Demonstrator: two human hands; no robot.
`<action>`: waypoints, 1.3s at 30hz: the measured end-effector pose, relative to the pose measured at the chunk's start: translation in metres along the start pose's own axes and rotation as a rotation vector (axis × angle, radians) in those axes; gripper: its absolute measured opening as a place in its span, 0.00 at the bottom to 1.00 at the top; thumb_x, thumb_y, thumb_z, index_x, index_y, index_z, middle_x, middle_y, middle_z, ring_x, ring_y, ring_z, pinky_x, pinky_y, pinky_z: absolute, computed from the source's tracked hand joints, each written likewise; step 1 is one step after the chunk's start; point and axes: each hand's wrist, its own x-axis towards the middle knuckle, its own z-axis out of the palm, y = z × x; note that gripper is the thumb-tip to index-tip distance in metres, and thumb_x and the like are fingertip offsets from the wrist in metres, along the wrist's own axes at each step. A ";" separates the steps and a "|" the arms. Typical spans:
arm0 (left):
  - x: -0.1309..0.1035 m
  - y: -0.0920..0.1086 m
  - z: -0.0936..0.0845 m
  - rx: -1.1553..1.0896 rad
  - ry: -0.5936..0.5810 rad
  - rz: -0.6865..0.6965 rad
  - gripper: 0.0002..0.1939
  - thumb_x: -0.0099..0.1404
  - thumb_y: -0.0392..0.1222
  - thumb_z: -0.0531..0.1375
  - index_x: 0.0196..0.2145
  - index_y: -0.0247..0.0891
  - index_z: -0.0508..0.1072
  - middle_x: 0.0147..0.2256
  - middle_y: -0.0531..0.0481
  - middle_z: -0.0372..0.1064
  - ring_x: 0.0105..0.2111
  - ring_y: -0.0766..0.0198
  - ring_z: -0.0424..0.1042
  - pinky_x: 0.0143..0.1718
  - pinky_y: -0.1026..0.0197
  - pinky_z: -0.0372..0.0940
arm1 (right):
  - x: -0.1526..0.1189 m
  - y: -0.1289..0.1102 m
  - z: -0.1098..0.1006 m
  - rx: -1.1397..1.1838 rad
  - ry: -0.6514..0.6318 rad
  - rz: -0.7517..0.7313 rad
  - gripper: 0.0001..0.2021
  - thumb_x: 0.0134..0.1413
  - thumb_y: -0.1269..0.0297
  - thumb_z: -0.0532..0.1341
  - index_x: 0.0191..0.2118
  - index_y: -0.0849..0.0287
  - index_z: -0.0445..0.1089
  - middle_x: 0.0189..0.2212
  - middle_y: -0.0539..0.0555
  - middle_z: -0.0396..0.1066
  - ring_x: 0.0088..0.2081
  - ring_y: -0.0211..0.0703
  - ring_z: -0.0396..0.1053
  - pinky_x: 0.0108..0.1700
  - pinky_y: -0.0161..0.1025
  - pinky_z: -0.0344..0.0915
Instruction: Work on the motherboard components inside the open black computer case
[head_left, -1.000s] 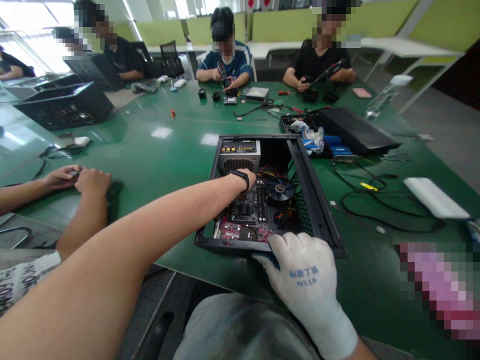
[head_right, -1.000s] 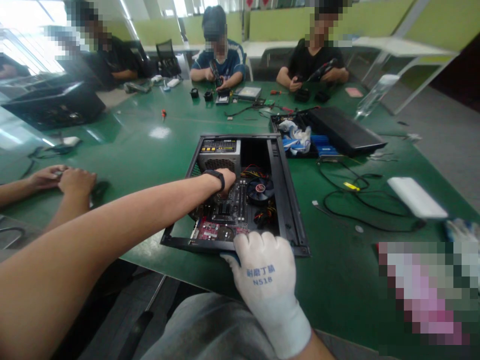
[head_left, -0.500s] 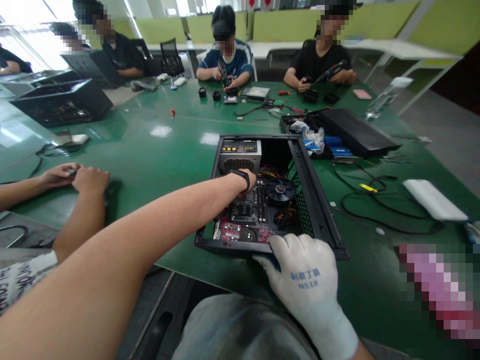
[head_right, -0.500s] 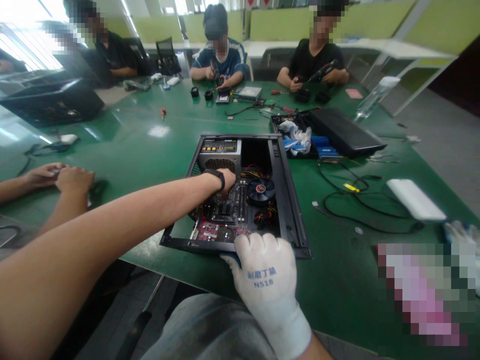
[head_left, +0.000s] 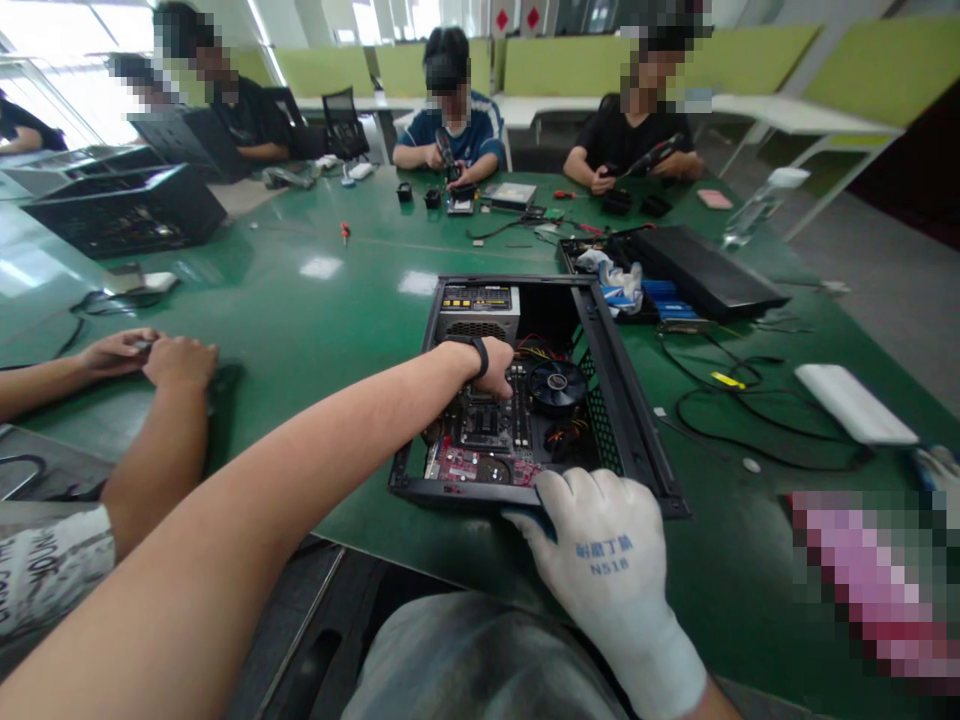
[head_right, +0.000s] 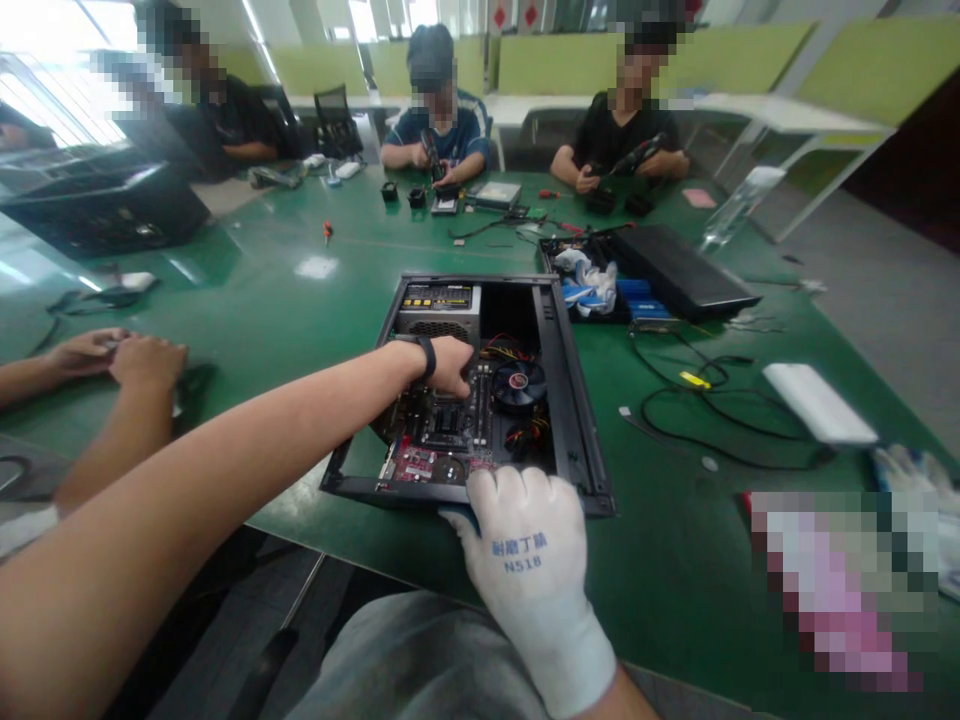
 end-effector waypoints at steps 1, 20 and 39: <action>-0.004 0.000 -0.003 -0.049 0.032 0.010 0.27 0.55 0.55 0.61 0.45 0.30 0.76 0.45 0.35 0.75 0.44 0.51 0.75 0.42 0.59 0.68 | 0.000 0.000 0.000 0.000 0.002 0.003 0.14 0.54 0.48 0.62 0.31 0.54 0.67 0.26 0.52 0.63 0.31 0.46 0.55 0.34 0.43 0.40; -0.108 -0.025 -0.005 -0.995 0.736 -0.033 0.11 0.67 0.46 0.47 0.35 0.38 0.64 0.29 0.53 0.62 0.29 0.66 0.59 0.32 0.62 0.60 | 0.185 0.052 0.051 -0.100 -0.037 0.091 0.25 0.60 0.41 0.52 0.47 0.59 0.67 0.44 0.63 0.69 0.44 0.53 0.61 0.40 0.44 0.46; -0.132 -0.032 0.011 -1.011 0.805 -0.109 0.12 0.67 0.43 0.47 0.44 0.37 0.62 0.29 0.54 0.57 0.29 0.66 0.58 0.33 0.60 0.60 | 0.220 0.063 0.052 -0.124 -0.099 0.050 0.24 0.61 0.45 0.53 0.50 0.60 0.67 0.46 0.60 0.69 0.48 0.50 0.64 0.49 0.48 0.56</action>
